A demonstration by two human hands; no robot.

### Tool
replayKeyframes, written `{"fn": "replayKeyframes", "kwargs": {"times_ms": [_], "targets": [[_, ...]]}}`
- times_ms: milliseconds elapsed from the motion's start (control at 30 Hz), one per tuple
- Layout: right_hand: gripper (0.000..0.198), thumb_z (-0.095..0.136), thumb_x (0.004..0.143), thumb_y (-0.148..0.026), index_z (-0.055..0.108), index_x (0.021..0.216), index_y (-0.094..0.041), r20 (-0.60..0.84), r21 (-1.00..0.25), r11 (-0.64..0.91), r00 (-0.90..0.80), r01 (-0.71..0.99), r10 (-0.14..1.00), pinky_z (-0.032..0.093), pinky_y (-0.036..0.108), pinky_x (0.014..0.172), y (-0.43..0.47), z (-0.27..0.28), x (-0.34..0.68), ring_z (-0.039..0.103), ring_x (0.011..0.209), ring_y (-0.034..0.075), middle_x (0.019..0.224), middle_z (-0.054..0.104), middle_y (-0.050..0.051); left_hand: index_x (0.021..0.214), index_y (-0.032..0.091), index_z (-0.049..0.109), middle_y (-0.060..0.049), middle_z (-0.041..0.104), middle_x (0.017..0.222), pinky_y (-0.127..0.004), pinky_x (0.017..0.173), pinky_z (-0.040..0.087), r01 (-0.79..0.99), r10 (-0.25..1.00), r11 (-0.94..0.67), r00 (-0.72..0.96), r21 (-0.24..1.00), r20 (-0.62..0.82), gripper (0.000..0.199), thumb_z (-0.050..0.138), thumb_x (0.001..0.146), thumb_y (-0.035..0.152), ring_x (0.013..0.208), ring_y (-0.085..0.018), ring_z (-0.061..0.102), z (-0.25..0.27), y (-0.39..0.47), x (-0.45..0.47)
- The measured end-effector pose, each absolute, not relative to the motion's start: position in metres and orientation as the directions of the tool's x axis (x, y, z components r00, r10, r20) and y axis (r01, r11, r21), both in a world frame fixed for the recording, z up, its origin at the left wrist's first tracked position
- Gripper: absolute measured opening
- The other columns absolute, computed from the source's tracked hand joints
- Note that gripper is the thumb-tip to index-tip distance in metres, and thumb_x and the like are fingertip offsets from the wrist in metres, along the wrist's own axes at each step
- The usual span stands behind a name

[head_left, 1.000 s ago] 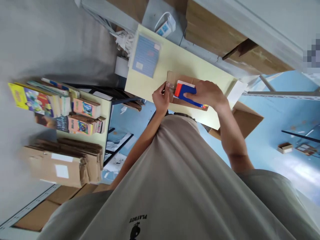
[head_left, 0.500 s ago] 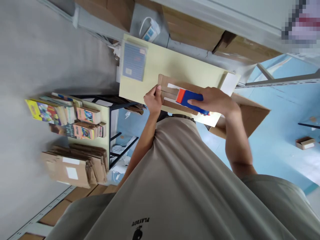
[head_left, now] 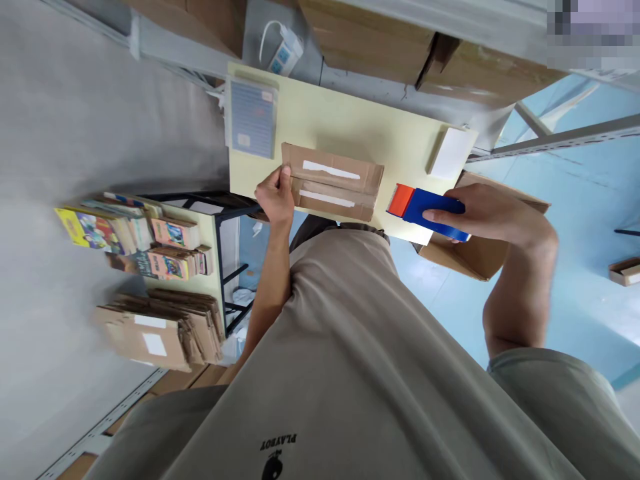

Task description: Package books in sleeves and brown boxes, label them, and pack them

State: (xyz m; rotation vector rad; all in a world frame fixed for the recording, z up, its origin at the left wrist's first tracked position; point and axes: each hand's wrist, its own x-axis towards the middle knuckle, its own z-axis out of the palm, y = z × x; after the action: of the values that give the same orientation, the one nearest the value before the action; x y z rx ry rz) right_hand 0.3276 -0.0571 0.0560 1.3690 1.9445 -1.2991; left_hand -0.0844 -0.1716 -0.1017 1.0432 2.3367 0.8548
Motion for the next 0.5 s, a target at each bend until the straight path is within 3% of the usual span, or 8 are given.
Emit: {"fn": "replayKeyframes", "kwargs": {"times_ms": [300, 500], "targets": [[0.073, 0.065, 0.099, -0.099, 0.076, 0.095, -0.026, -0.801, -0.461, 0.093, -0.46, 0.882, 0.383, 0.048, 0.039, 0.076, -0.04, 0.025, 0.341, 0.068, 0.078, 0.027, 0.075, 0.07, 0.005, 0.066, 0.027, 0.037, 0.003, 0.026, 0.07, -0.03, 0.072, 0.045, 0.52, 0.786, 0.504, -0.608, 0.69, -0.116, 0.062, 0.073, 0.115, 0.038, 0.075, -0.018, 0.048, -0.108, -0.168, -0.09], [0.06, 0.067, 0.107, -0.084, 0.072, 0.096, -0.025, -0.851, -0.387, 0.098, -0.396, 0.917, 0.345, 0.048, 0.041, 0.078, -0.041, 0.007, 0.337, 0.07, 0.082, 0.028, 0.085, 0.075, 0.008, 0.065, 0.026, 0.037, 0.003, 0.027, 0.07, -0.03, 0.073, 0.045, 0.507, 0.78, 0.517, -0.611, 0.689, -0.136, 0.063, 0.075, 0.114, 0.034, 0.074, -0.018, 0.049, -0.104, -0.166, -0.09]]}}
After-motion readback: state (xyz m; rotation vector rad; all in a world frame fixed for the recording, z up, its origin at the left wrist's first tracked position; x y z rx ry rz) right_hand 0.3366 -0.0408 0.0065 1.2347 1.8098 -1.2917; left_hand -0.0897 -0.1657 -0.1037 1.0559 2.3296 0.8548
